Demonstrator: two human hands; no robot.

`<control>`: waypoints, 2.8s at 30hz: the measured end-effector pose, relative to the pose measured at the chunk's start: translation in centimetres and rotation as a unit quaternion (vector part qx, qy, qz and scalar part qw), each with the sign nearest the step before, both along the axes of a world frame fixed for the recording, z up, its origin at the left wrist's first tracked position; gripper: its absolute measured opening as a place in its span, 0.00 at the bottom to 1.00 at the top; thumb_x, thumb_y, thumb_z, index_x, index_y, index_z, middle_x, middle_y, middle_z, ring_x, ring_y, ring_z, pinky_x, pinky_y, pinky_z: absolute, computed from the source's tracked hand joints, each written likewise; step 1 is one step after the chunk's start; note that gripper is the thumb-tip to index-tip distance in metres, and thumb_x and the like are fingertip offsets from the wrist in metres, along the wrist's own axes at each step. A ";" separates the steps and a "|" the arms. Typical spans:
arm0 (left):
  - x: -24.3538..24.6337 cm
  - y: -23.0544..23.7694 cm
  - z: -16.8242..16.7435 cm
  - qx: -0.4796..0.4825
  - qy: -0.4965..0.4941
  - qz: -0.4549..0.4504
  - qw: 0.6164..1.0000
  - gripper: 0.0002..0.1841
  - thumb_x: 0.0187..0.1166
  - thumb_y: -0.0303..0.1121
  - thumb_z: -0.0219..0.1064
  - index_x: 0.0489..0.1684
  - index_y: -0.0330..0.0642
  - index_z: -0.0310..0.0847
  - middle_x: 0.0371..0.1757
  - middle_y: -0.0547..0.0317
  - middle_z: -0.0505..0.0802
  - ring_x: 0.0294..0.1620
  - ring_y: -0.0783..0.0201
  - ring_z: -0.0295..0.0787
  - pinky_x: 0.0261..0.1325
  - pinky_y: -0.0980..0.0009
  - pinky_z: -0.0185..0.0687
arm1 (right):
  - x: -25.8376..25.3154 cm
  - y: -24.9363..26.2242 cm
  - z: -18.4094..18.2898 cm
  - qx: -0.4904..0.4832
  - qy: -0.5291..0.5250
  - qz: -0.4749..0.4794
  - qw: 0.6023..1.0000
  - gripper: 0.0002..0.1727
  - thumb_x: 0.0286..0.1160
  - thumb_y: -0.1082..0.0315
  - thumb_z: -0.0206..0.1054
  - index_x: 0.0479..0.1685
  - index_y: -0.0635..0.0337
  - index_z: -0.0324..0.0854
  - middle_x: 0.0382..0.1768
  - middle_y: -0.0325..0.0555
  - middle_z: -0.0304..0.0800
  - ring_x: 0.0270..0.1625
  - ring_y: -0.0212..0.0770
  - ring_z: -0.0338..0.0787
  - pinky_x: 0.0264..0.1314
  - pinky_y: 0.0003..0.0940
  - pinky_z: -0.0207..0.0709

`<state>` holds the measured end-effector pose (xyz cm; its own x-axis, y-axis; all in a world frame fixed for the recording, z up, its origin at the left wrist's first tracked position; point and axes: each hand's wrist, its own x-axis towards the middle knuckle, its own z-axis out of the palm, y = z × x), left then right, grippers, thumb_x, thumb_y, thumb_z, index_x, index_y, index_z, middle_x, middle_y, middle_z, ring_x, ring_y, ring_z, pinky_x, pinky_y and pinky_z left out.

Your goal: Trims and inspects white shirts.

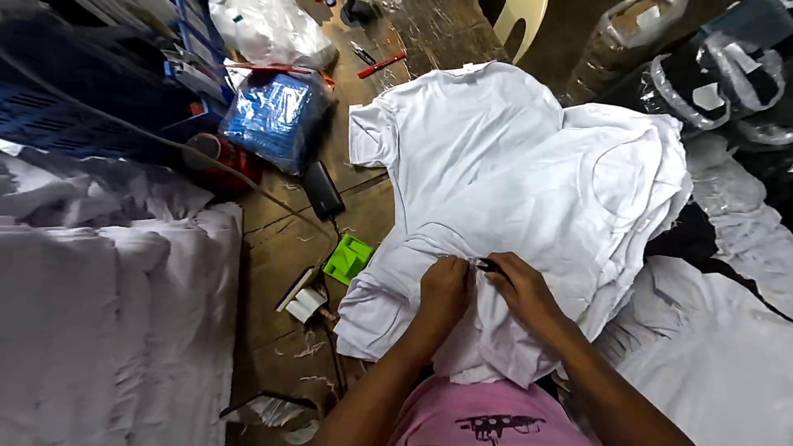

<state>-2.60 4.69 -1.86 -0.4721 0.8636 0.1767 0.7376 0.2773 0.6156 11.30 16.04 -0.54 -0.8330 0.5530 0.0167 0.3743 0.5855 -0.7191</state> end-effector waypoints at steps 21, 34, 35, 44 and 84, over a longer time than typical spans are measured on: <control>-1.3 -3.3 7.9 -0.215 -0.206 -0.267 0.917 0.17 0.86 0.34 0.61 0.31 0.27 0.83 0.23 0.41 0.86 0.28 0.44 0.87 0.36 0.46 0.81 | 2.9 1.3 5.2 -0.039 0.168 -0.070 0.983 0.21 0.85 0.62 0.61 0.57 0.75 0.83 0.45 0.49 0.91 0.43 0.25 0.87 0.48 0.21 0.83; -5.1 -2.6 3.6 -0.024 -0.161 -0.028 0.986 0.14 0.81 0.36 0.68 0.42 0.29 0.88 0.40 0.43 0.93 0.44 0.52 0.92 0.54 0.53 0.87 | 4.0 0.6 4.0 -0.047 0.139 -0.079 0.986 0.23 0.86 0.60 0.61 0.59 0.76 0.82 0.46 0.54 0.90 0.43 0.31 0.88 0.49 0.27 0.84; -2.1 -3.9 2.3 -0.066 -0.144 -0.060 0.986 0.17 0.79 0.40 0.71 0.38 0.30 0.89 0.38 0.43 0.93 0.44 0.49 0.92 0.53 0.50 0.87 | 3.8 -0.1 2.6 -0.069 0.099 -0.062 0.991 0.22 0.83 0.61 0.63 0.59 0.76 0.82 0.47 0.57 0.90 0.43 0.34 0.89 0.49 0.29 0.84; 6.2 -4.4 -2.4 -0.030 -0.051 0.023 0.998 0.14 0.81 0.36 0.66 0.43 0.30 0.90 0.42 0.41 0.95 0.45 0.45 0.96 0.48 0.51 0.90 | 3.2 -1.8 0.9 -0.128 -0.047 -0.056 0.989 0.25 0.80 0.59 0.69 0.67 0.70 0.76 0.55 0.60 0.87 0.52 0.46 0.88 0.58 0.41 0.82; 6.6 -4.2 5.5 -0.193 -0.192 -0.244 0.931 0.14 0.84 0.31 0.61 0.50 0.25 0.85 0.47 0.35 0.92 0.55 0.41 0.90 0.59 0.42 0.80 | 9.0 -4.6 5.6 0.088 0.143 -0.160 0.973 0.21 0.87 0.65 0.59 0.55 0.81 0.83 0.41 0.62 0.89 0.38 0.34 0.86 0.45 0.25 0.80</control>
